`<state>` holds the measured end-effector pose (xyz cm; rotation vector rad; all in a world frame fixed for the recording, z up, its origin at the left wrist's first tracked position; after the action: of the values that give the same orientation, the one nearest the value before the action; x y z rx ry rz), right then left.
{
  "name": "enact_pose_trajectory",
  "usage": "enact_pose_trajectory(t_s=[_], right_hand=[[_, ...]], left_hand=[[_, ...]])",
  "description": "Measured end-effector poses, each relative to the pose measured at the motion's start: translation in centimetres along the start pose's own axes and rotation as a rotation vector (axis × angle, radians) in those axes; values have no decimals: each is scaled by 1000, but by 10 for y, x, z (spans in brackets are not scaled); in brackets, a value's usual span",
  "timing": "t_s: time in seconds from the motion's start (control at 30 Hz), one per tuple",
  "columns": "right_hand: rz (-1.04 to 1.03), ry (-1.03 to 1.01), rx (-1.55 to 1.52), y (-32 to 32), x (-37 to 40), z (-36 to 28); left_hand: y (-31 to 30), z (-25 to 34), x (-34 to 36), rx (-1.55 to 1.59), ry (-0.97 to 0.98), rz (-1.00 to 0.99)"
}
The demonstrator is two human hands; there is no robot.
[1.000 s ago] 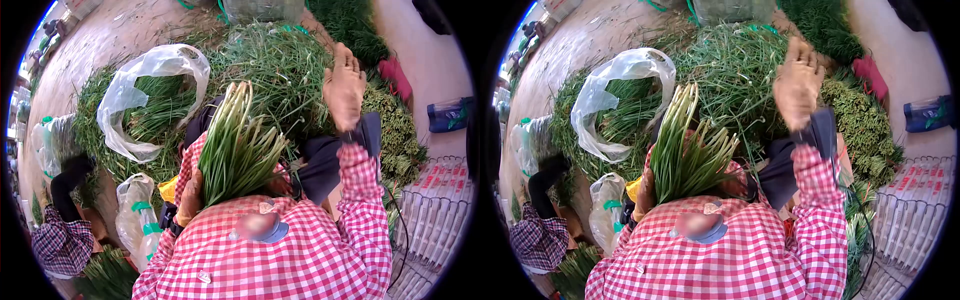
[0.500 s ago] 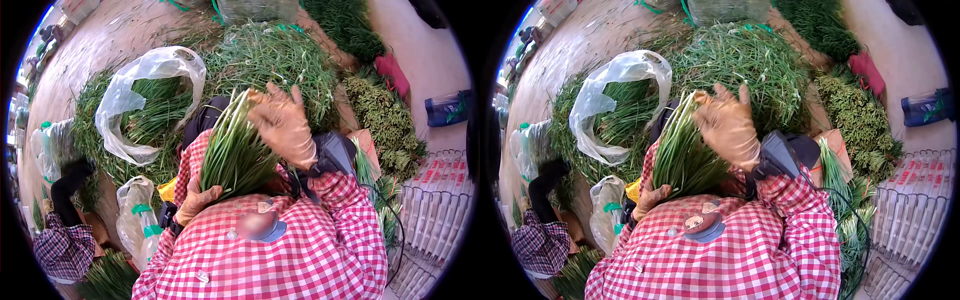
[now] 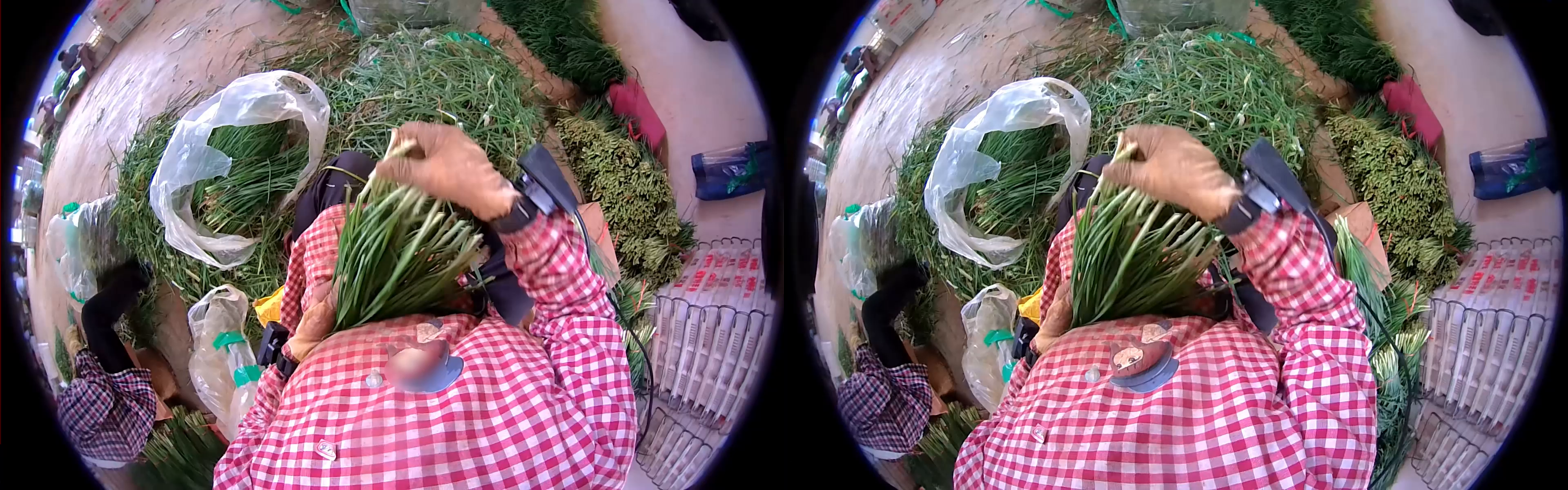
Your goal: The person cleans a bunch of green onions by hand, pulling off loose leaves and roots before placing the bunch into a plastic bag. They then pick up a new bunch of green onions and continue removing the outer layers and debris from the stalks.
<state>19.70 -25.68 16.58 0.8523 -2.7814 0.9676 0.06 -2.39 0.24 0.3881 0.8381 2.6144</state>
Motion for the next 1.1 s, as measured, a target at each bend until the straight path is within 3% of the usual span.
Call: enact_pose_trajectory(t_s=[0.03,0.07,0.1,0.13,0.23,0.33,0.37,0.43,0.5,0.57,0.63,0.7,0.73,0.8,0.83,0.87,0.9,0.93,0.97,1.03,1.07,1.1], right_hand=[[17,93,29,-1,-8,5],[182,13,33,-2,-22,29],[345,-72,42,-8,-34,52],[435,-23,-28,-26,-32,55],[675,81,-16,-68,-27,72],[435,101,-331,-53,22,3],[216,-4,-415,-41,30,6],[-62,183,-321,-14,44,-31],[-116,8,-275,19,40,-30],[-152,24,-548,39,32,-27],[-194,-113,-670,35,29,-30],[-24,-146,-657,2,38,-39],[206,-216,-689,-12,39,-36],[529,-341,-451,-63,45,-19],[591,-474,-431,-107,42,30],[938,-243,-250,-113,53,19],[994,-331,-115,-119,55,27],[1105,-77,469,-132,69,63],[1136,104,723,-124,87,72],[475,537,669,-111,116,116],[376,380,60,-70,136,109],[111,313,57,-44,148,98]], left_hand=[[-3,-1,1,-119,36,-66],[-7,-1,2,-236,79,-128],[-13,-4,8,-654,77,-69],[-18,-8,15,-1069,72,5],[-13,-10,7,-880,19,211],[-7,-13,-4,-317,-287,365],[-7,-11,-3,-396,-256,352],[-2,-4,2,-556,-196,315],[3,2,5,-680,-146,276],[3,2,4,-644,-124,280],[-1,2,-1,-485,-112,309],[-4,0,-5,-286,-78,336],[-5,2,-7,-188,-53,343],[-6,5,-13,-21,-9,350],[-6,8,-17,55,12,351],[-6,10,-20,115,33,349],[-6,11,-23,165,46,348],[-7,13,-25,211,62,347],[-6,14,-27,243,72,347],[-6,15,-29,295,86,347],[-6,15,-29,313,85,349],[-5,14,-29,325,88,351]])
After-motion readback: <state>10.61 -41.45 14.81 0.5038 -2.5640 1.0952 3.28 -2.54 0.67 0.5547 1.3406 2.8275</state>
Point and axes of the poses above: each hand's wrist, its own x-axis away from the middle knuckle, its own y-axis out of the palm, z = x × y, the point moved 1 cm from there along -x, towards the middle knuckle, and after that the axes turned 4 degrees about -z, right-handed, at the moved point
